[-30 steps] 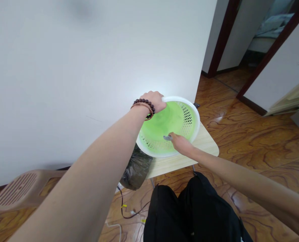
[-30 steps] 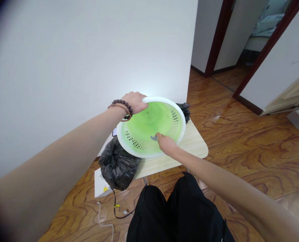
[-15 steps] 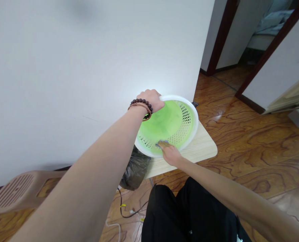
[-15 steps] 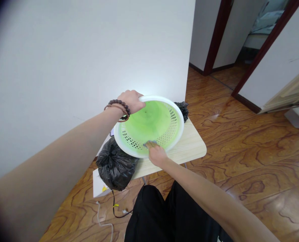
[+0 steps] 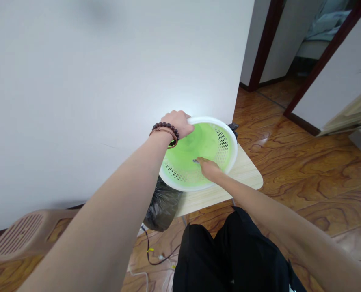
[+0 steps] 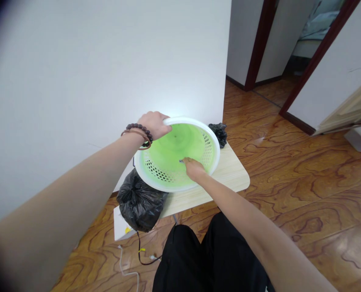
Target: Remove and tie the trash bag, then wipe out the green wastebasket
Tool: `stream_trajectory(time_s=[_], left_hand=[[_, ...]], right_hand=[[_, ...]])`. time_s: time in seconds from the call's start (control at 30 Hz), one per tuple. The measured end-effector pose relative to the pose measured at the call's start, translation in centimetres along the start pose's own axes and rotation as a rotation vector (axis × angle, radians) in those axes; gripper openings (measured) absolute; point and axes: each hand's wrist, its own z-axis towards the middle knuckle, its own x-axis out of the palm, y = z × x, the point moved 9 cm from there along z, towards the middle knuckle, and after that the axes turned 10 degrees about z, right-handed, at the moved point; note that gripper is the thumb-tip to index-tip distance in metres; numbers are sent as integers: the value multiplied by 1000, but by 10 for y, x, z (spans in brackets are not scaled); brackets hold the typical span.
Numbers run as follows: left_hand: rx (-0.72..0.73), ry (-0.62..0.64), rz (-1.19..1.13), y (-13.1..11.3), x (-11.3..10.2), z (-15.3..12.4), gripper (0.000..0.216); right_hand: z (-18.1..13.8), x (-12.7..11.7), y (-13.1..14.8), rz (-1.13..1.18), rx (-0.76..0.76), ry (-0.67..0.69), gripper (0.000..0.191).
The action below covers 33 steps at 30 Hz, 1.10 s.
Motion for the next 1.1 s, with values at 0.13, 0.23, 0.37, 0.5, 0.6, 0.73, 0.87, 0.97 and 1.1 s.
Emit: stream_trajectory(time_s=[0.13, 0.23, 0.37, 0.5, 0.6, 0.73, 0.87, 0.97, 1.1], left_hand=[[-7, 15, 0, 0, 1, 0, 38], [-17, 26, -26, 0, 2, 0, 38], [-29, 20, -59, 1, 0, -1, 39], [-30, 17, -62, 1, -2, -4, 41], [-25, 2, -49, 0, -4, -5, 39], [-19, -14, -28, -2, -5, -2, 37], [-11, -8, -31, -3, -3, -1, 37], [-7, 4, -46, -3, -1, -1, 37], [-4, 10, -70, -2, 1, -1, 38]], right_hand=[[21, 29, -5, -71, 94, 31, 43], [13, 43, 12, -30, 48, 38, 44], [-29, 43, 42, 85, -90, 60, 48], [-78, 24, 64, 139, -282, 146, 45], [-78, 6, 52, 107, -165, 172, 36], [-25, -20, 25, -40, 79, 23, 29], [30, -7, 21, -90, 65, 1, 28], [47, 18, 18, 3, 29, 7, 25], [42, 39, -4, 199, 175, -37, 29]])
